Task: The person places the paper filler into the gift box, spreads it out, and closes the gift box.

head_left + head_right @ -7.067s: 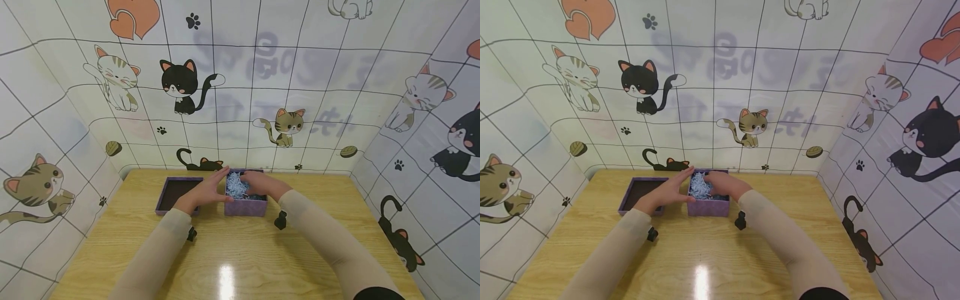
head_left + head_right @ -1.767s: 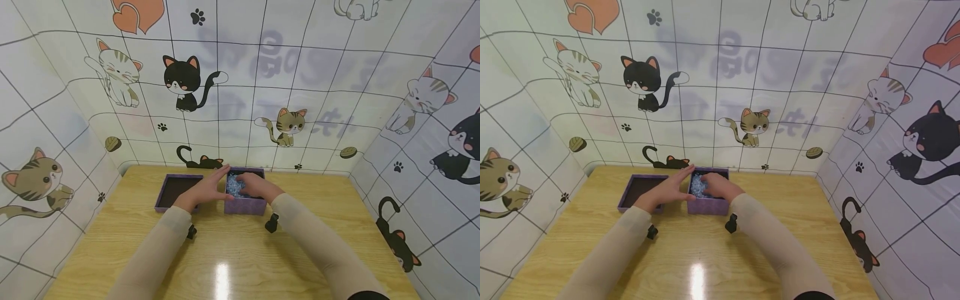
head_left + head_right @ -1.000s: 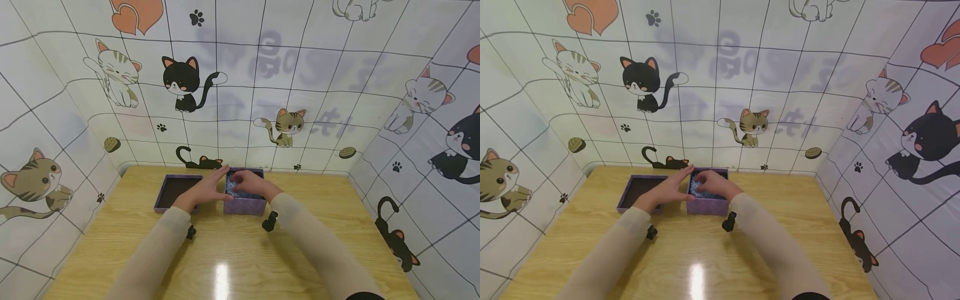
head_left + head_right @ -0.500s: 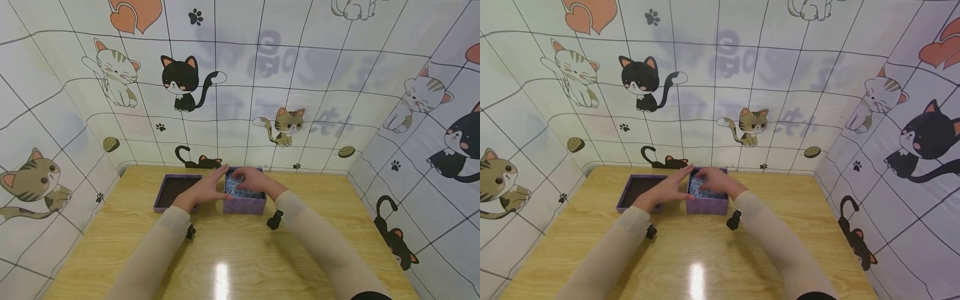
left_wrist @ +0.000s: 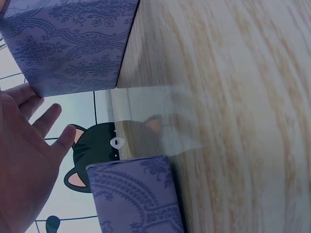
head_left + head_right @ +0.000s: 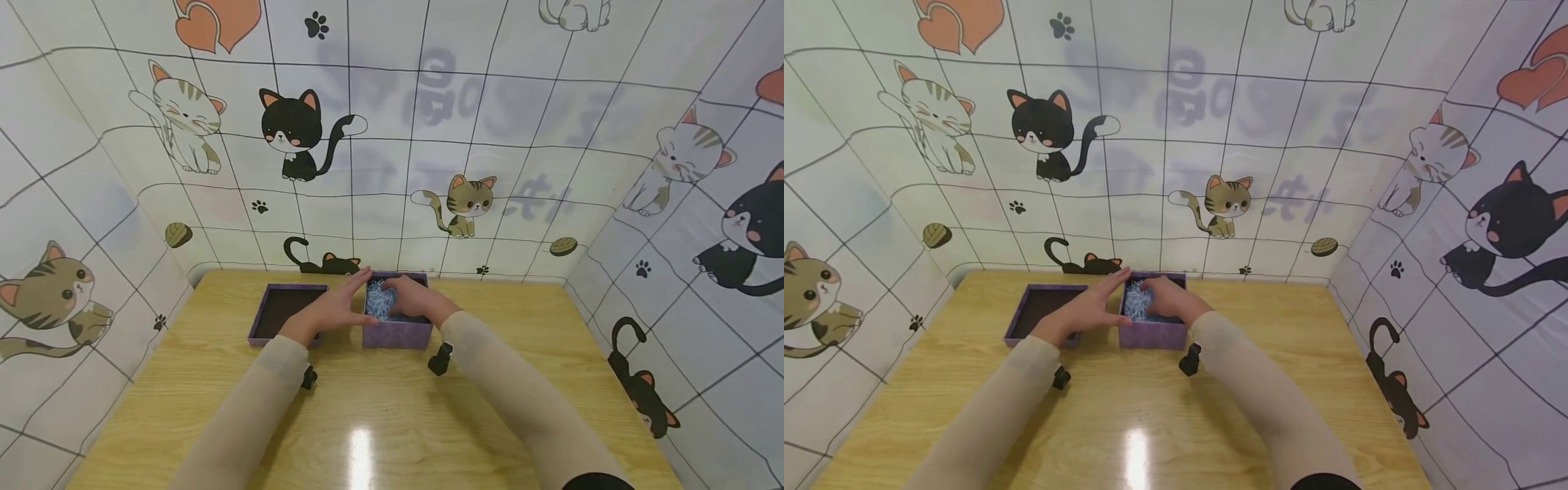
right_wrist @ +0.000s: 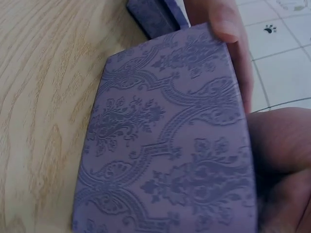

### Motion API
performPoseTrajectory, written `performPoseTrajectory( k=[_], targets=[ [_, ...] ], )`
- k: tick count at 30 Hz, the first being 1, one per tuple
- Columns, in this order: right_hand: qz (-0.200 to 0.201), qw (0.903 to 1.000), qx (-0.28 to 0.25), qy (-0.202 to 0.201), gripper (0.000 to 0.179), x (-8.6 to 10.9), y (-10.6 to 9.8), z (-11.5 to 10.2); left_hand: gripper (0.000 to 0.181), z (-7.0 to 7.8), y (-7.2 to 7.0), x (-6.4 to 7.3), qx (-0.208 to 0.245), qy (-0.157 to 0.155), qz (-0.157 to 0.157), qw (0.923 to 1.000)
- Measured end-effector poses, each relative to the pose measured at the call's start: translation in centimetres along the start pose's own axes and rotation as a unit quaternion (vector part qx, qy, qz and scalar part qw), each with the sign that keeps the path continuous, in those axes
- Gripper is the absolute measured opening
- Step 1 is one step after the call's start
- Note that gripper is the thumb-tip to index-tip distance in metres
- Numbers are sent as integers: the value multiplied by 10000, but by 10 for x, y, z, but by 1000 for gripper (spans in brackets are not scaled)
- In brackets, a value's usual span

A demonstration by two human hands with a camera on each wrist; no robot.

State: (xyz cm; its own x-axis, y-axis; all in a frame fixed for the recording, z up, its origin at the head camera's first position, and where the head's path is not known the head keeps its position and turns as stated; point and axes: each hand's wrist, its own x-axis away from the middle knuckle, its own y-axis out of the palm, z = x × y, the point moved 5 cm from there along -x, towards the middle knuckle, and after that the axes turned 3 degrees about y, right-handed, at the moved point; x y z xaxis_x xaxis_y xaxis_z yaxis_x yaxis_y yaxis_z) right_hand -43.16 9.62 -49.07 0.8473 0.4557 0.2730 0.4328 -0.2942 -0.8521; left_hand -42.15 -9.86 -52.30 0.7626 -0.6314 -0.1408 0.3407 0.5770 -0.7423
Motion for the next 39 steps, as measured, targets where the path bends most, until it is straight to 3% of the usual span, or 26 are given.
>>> performPoseTrajectory(
  k=[6, 12, 17, 20, 23, 30, 39],
  targets=[
    [-216, 9997, 124, 3, 68, -6, 4, 1, 122, 1, -1, 0, -14, 10, -7, 10000],
    [-37, 9997, -241, -85, 62, 7, -16, -5, 122, -1, 0, -1, 11, -9, -21, 10000],
    [257, 9915, -1237, -315, 48, 10, -28, -11, 123, -1, -1, 0, 54, -20, -22, 10000],
    [20, 9784, -2018, -439, 44, 7, -20, -12, 122, -1, -1, 0, 86, -42, -9, 10000],
    [-226, 9711, -2342, -402, 43, -1, -5, -8, 122, 0, -1, 0, 151, -18, -10, 9999],
    [-203, 9827, -1833, -175, 44, -15, 13, 2, 121, 0, 0, 0, 80, 19, -1, 10000],
    [-180, 9838, -1737, -411, 47, 5, -6, -3, 121, 0, 0, 0, 82, -88, -37, 9999]
  ],
)
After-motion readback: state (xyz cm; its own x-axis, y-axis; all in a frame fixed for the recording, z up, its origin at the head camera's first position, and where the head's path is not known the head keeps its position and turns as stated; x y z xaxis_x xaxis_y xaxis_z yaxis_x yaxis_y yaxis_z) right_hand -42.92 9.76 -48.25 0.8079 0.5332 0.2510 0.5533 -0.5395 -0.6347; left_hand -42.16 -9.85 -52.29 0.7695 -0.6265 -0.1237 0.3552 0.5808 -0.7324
